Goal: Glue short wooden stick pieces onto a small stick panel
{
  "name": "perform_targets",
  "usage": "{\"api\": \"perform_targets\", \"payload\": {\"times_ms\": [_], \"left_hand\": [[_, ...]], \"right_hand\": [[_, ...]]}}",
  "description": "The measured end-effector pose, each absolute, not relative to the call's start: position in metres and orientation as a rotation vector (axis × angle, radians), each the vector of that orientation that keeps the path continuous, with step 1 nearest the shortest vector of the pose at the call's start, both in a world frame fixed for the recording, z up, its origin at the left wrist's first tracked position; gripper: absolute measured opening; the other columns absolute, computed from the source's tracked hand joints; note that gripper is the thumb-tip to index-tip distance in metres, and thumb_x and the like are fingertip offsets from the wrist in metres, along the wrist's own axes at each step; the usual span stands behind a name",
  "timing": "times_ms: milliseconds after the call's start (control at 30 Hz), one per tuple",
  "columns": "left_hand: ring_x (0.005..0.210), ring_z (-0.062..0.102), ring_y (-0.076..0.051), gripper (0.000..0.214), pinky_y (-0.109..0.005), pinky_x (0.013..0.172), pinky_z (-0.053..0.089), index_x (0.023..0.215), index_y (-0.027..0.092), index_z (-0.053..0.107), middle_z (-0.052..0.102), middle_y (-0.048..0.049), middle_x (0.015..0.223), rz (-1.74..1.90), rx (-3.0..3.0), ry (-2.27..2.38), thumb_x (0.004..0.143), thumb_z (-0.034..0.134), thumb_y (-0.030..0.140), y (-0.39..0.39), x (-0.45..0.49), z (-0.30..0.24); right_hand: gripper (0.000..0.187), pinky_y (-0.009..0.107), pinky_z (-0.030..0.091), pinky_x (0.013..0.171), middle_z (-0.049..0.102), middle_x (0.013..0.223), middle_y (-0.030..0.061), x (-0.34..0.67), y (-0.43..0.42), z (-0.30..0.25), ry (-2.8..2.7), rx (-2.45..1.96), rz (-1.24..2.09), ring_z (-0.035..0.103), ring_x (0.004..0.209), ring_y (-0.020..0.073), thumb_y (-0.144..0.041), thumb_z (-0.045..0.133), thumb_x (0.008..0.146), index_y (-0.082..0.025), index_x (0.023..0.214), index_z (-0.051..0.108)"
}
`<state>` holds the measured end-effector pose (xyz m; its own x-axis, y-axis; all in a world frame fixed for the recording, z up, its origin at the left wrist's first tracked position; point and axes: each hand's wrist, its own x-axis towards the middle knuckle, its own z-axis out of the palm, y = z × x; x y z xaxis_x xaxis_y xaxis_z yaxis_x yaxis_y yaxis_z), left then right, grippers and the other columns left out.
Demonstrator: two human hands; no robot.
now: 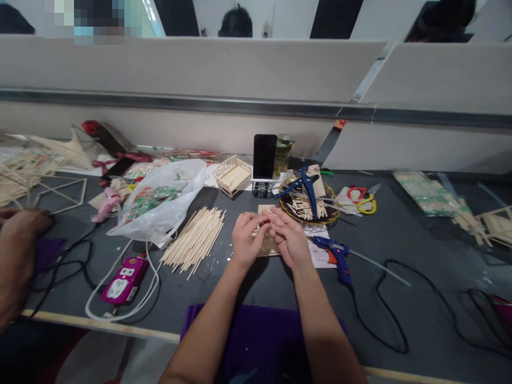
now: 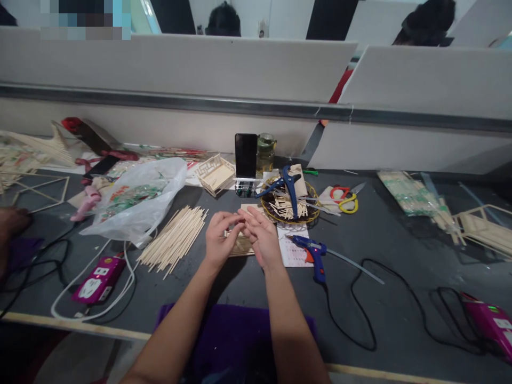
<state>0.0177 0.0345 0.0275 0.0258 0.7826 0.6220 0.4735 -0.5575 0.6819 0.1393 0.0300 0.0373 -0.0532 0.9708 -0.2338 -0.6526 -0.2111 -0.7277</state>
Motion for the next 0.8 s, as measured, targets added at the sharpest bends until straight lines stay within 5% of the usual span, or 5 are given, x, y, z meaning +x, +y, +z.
{"api": "perform_targets", "payload": {"times_ms": [167,433,800], "left_hand": [[0.083,0.054,-0.016,0.015,-0.03,0.075,0.045,0.096,0.021,0.068,0.063,-0.0042,0.086,1.469,2.119,1.318,0.085,0.058,0.021,0.035,0.016,0.024],[0.079,0.05,-0.016,0.015,-0.029,0.07,0.043,0.095,0.02,0.069,0.061,-0.0052,0.083,1.367,2.361,1.326,0.086,0.057,0.022,0.032,0.018,0.029],[0.075,0.05,-0.016,0.018,-0.027,0.068,0.04,0.071,0.019,0.057,0.056,-0.0024,0.074,1.265,2.267,1.434,0.087,0.05,0.024,0.03,0.013,0.036]], "right_hand": [[0.047,0.019,0.054,0.074,0.07,0.111,0.0099,0.138,0.032,0.035,-0.45,-0.744,1.702,0.066,0.1,0.0161,-0.001,0.052,0.057,-0.016,0.1,0.065],[0.058,0.029,0.05,0.09,0.067,0.116,0.0092,0.139,0.033,0.029,-0.495,-0.64,1.731,0.06,0.113,0.0217,0.0,0.045,0.05,-0.017,0.102,0.065],[0.08,0.043,0.034,0.108,0.038,0.147,0.0041,0.134,0.03,0.016,-0.979,-0.785,1.541,0.039,0.133,0.0208,-0.007,0.045,0.059,-0.029,0.136,0.043]]}}
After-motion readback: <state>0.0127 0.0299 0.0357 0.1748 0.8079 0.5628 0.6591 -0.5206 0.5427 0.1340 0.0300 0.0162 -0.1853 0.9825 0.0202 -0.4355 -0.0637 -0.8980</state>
